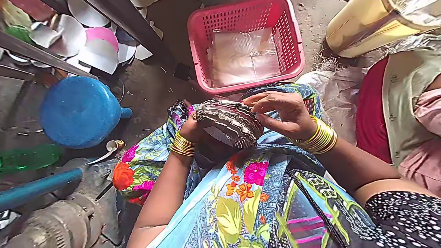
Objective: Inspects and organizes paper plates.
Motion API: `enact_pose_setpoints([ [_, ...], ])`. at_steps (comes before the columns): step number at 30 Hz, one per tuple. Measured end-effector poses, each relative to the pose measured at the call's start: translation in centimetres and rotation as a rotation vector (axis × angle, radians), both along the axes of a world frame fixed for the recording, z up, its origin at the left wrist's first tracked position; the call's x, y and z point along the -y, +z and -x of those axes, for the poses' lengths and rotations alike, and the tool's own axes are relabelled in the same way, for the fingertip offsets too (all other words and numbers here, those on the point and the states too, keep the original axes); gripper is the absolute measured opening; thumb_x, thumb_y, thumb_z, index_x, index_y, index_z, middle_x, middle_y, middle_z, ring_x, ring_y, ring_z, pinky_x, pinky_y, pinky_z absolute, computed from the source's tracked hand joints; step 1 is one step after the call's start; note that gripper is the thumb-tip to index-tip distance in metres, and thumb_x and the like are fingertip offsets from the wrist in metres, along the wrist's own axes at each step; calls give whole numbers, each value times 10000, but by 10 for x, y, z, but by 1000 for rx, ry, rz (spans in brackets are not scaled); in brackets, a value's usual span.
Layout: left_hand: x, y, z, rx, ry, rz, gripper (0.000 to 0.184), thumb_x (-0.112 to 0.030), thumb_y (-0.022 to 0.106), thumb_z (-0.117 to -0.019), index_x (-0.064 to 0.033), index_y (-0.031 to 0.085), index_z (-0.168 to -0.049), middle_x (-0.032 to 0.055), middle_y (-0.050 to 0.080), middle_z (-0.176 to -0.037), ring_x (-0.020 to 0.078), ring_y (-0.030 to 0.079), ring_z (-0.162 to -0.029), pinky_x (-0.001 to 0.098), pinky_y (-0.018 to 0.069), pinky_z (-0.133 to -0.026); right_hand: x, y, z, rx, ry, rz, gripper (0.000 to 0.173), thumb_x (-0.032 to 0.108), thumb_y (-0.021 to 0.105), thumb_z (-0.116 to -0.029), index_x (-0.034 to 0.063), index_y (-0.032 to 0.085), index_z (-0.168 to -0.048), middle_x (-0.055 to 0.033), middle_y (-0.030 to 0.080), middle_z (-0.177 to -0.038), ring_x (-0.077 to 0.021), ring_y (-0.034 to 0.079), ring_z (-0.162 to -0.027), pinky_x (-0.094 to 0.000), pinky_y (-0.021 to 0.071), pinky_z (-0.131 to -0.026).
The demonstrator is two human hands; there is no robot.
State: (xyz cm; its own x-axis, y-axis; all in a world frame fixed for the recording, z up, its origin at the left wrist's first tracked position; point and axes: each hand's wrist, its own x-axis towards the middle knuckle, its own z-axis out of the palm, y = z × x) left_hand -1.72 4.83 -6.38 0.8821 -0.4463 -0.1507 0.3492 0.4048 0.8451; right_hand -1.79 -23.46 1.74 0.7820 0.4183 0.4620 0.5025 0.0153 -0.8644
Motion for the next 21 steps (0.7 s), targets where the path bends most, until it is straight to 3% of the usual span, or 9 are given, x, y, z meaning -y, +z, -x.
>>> enact_pose_setpoints([
  [4,1,2,1,68,7,-38,206,-153,721,-904,-240,725,-1091,-93,751,-1051,29,692,-1004,285,580,-921,-1,0,0,-25,6,-12,127,34,665,-916,-79,695,-967,-185,717,-1104,-198,726,-1029,-324,641,-850],
  [11,0,2,1,43,-4,-54,172,-157,696,-925,-249,724,-1068,-95,751,-1035,26,694,-983,281,586,-900,1,1,0,-40,14,-18,136,29,631,-934,-78,701,-981,-164,717,-1094,-168,721,-1024,-309,640,-837],
  [14,1,5,1,-54,26,-52,159,-150,730,-890,-246,740,-1017,-76,761,-967,39,710,-907,280,601,-837,1,1,1,-41,13,-20,101,4,658,-919,-72,696,-973,-165,717,-1095,-168,720,-1024,-301,635,-838],
  [21,1,1,-1,-28,5,-30,193,-135,770,-863,-237,750,-1025,-71,762,-978,45,711,-912,289,604,-834,0,1,3,-55,-44,15,102,-6,606,-942,-67,687,-957,-167,717,-1105,-156,719,-1007,-285,629,-806],
])
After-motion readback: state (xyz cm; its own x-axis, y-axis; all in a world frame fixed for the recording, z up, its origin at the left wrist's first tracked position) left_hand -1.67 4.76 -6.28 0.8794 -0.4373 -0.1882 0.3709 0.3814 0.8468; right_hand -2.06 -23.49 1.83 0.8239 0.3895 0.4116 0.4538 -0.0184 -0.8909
